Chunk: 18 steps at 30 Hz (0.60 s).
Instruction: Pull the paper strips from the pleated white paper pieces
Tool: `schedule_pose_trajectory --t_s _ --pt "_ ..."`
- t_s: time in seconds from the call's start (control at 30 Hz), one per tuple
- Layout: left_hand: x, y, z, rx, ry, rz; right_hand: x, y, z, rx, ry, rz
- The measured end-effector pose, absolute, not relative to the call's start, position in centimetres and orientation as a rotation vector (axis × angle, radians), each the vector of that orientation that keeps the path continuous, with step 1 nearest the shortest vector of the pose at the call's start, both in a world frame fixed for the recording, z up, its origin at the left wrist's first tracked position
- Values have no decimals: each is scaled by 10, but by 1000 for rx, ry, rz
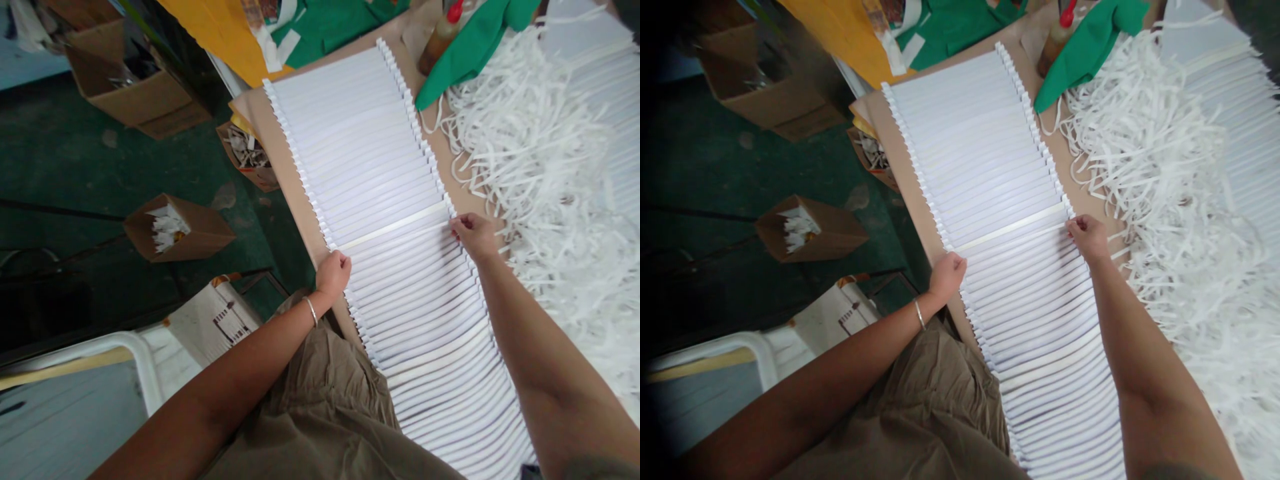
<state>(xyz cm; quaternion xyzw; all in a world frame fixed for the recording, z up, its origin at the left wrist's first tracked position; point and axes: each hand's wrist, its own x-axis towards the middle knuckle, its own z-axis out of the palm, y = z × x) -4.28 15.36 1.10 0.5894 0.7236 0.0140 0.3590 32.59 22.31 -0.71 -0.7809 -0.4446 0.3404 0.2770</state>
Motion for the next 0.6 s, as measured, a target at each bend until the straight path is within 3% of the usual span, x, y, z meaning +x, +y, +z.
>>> schedule_pose_trajectory --t_s 0.6 --pt "-43 156 13 1612 1859 24 318 232 -21 -2291 -1378 592"
